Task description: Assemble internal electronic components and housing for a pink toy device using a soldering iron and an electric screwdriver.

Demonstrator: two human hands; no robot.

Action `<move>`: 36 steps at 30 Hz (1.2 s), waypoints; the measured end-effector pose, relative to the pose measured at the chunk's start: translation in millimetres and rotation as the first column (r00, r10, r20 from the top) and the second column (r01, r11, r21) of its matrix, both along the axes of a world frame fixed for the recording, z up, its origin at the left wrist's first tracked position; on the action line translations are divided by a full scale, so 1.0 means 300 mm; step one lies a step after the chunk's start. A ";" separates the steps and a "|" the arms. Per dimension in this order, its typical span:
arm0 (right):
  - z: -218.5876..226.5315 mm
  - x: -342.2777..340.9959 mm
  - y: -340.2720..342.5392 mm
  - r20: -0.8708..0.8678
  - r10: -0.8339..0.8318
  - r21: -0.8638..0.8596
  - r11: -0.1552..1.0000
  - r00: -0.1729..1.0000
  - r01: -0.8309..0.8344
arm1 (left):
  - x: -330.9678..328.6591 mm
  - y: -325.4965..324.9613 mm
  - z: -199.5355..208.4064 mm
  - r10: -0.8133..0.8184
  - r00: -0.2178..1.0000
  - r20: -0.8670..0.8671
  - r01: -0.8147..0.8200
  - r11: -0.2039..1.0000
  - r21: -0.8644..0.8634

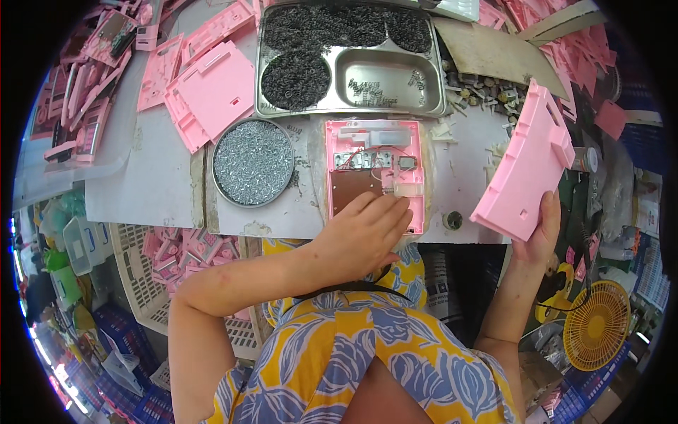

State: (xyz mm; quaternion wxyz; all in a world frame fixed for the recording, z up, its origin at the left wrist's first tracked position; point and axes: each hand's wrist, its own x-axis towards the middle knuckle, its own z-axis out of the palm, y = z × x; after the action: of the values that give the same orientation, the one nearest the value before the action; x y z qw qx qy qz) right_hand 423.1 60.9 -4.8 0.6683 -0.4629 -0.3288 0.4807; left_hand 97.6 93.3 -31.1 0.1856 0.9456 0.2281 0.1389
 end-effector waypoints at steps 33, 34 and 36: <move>-0.048 -0.334 0.057 0.769 0.454 -0.398 0.891 0.450 -0.218 | -0.095 0.106 0.044 0.581 0.807 0.110 -0.478 0.750 -0.457; -0.054 -0.332 0.057 0.774 0.454 -0.387 0.891 0.441 -0.238 | -0.100 0.099 0.037 0.582 0.800 0.143 -0.467 0.754 -0.461; -0.057 -0.326 0.069 0.813 0.441 -0.352 0.892 0.380 -0.283 | -0.104 0.087 0.026 0.610 0.772 0.177 -0.463 0.730 -0.502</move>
State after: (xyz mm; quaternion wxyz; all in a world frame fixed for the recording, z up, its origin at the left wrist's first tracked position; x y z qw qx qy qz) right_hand 325.5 81.5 -21.8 0.2434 -0.6084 -0.6783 0.3324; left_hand 66.4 119.4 -23.4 0.3762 0.7342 0.4856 0.2893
